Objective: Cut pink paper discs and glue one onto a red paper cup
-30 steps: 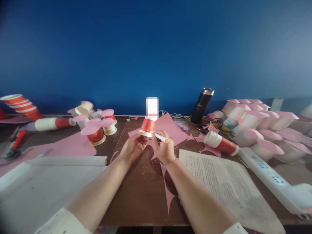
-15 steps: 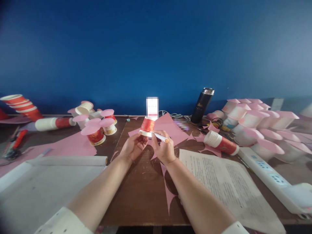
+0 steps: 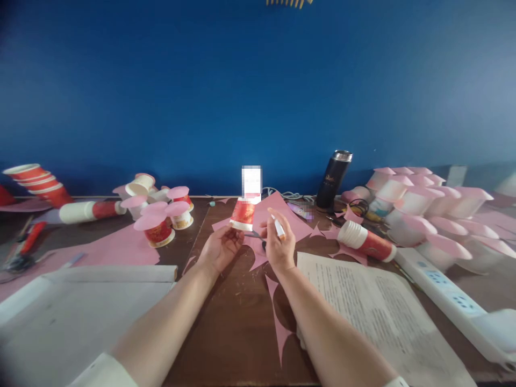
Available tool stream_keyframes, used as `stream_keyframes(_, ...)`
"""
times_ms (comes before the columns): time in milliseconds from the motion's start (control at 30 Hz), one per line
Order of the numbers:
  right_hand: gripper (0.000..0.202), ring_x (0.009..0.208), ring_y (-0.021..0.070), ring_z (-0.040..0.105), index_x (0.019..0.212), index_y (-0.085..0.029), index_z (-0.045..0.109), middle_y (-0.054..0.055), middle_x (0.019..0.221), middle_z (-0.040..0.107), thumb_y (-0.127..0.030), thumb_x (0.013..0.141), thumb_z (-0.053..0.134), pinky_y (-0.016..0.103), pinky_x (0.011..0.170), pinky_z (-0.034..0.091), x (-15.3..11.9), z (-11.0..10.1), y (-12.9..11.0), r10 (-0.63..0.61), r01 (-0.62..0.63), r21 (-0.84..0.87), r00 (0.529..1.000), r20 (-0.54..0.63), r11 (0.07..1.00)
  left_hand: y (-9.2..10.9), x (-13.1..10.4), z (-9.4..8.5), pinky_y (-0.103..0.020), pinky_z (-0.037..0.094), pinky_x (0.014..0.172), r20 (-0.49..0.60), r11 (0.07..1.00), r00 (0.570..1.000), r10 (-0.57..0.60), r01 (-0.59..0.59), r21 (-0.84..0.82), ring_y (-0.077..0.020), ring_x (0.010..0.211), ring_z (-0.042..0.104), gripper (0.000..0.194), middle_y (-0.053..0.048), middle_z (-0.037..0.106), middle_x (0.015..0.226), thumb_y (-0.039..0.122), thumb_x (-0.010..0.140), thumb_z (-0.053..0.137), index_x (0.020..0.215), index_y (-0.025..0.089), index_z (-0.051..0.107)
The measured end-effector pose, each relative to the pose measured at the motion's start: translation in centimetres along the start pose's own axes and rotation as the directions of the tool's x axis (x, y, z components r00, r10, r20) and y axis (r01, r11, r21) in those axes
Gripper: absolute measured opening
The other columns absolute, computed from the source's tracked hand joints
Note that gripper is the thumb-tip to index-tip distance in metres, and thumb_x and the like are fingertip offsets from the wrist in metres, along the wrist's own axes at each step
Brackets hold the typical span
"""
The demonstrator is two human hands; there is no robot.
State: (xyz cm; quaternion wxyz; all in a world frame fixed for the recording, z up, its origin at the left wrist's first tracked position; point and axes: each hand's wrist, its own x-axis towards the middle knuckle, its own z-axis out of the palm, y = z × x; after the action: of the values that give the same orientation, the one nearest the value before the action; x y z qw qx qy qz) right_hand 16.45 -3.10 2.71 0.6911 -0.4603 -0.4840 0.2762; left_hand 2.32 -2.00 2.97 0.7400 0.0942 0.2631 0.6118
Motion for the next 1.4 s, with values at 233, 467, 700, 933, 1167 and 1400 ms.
stream_keyframes(233, 0.043, 0.095, 0.0204, 0.066, 0.113, -0.025, 0.056, 0.005, 0.106, 0.068, -0.051, 0.078, 0.064, 0.033, 0.077, 0.054, 1.1, -0.1, 1.5, 0.317, -0.392, 0.31, 0.911, 0.266, 0.866, -0.2, -0.7, 0.2, -0.028, 0.057, 0.067, 0.052, 0.995, 0.994, -0.096, 0.097, -0.006, -0.0128, 0.062, 0.062, 0.006, -0.005, 0.062, 0.065, 0.009, 0.078, 0.059, 0.073, 0.009, 0.061)
stream_keyframes(467, 0.048, 0.064, 0.0123, 0.061, 0.11, -0.024, 0.056, 0.0, 0.087, 0.067, -0.048, 0.072, 0.071, 0.021, 0.052, 0.046, 0.5, 0.1, 0.7, 0.321, -0.415, 0.321, 0.896, 0.308, 0.851, -0.6, -1.1, 0.4, -0.027, 0.056, 0.071, 0.094, 0.985, 0.981, -0.168, 0.162, 0.065, -0.0132, 0.067, 0.064, 0.004, -0.007, 0.066, 0.07, 0.013, 0.079, 0.064, 0.078, 0.009, 0.063)
stream_keyframes(700, 0.052, 0.055, 0.0112, 0.059, 0.111, -0.024, 0.056, -0.002, 0.078, 0.066, -0.052, 0.07, 0.07, 0.022, 0.048, 0.044, 0.8, -0.2, 1.5, 0.354, -0.419, 0.201, 0.889, 0.291, 0.886, -2.1, -1.4, 0.2, -0.02, 0.054, 0.064, 0.207, 0.974, 0.964, -0.169, 0.132, 0.182, -0.0096, 0.065, 0.062, 0.021, -0.004, 0.066, 0.077, 0.011, 0.072, 0.072, 0.092, 0.01, 0.065)
stream_keyframes(933, 0.057, 0.086, 0.0205, 0.068, 0.129, -0.022, 0.045, 0.008, 0.101, 0.069, -0.047, 0.081, 0.061, 0.03, 0.065, 0.056, 1.2, -0.2, 2.8, 0.224, -0.226, 0.007, 0.97, 0.092, 0.974, -1.7, -0.1, -0.1, -0.015, 0.052, 0.054, 0.008, 0.992, 1.0, -0.006, 0.005, 0.124, -0.0062, 0.056, 0.058, 0.009, -0.003, 0.064, 0.07, 0.002, 0.075, 0.065, 0.08, 0.009, 0.063)
stream_keyframes(1167, 0.029, 0.082, 0.0176, 0.066, 0.116, -0.024, 0.061, 0.006, 0.099, 0.069, -0.035, 0.09, 0.052, 0.032, 0.076, 0.055, -0.4, -0.6, -0.1, -0.314, 0.371, -0.232, 0.916, 0.249, 0.899, -1.4, 0.0, 0.0, -0.015, 0.052, 0.056, -0.092, 0.996, 0.994, 0.065, -0.059, 0.06, -0.0058, 0.056, 0.058, 0.012, -0.003, 0.062, 0.067, -0.002, 0.078, 0.057, 0.073, 0.008, 0.061)
stream_keyframes(1400, 0.016, 0.085, 0.0169, 0.066, 0.101, -0.023, 0.064, 0.004, 0.093, 0.07, -0.025, 0.088, 0.056, 0.028, 0.077, 0.053, -0.9, -0.4, -0.9, -0.483, 0.595, -0.284, 0.791, 0.376, 0.752, -1.5, -0.1, 0.0, -0.015, 0.053, 0.064, -0.044, 0.995, 0.995, 0.094, -0.092, 0.046, -0.0066, 0.066, 0.061, 0.011, -0.006, 0.064, 0.078, -0.002, 0.077, 0.059, 0.072, 0.007, 0.062)
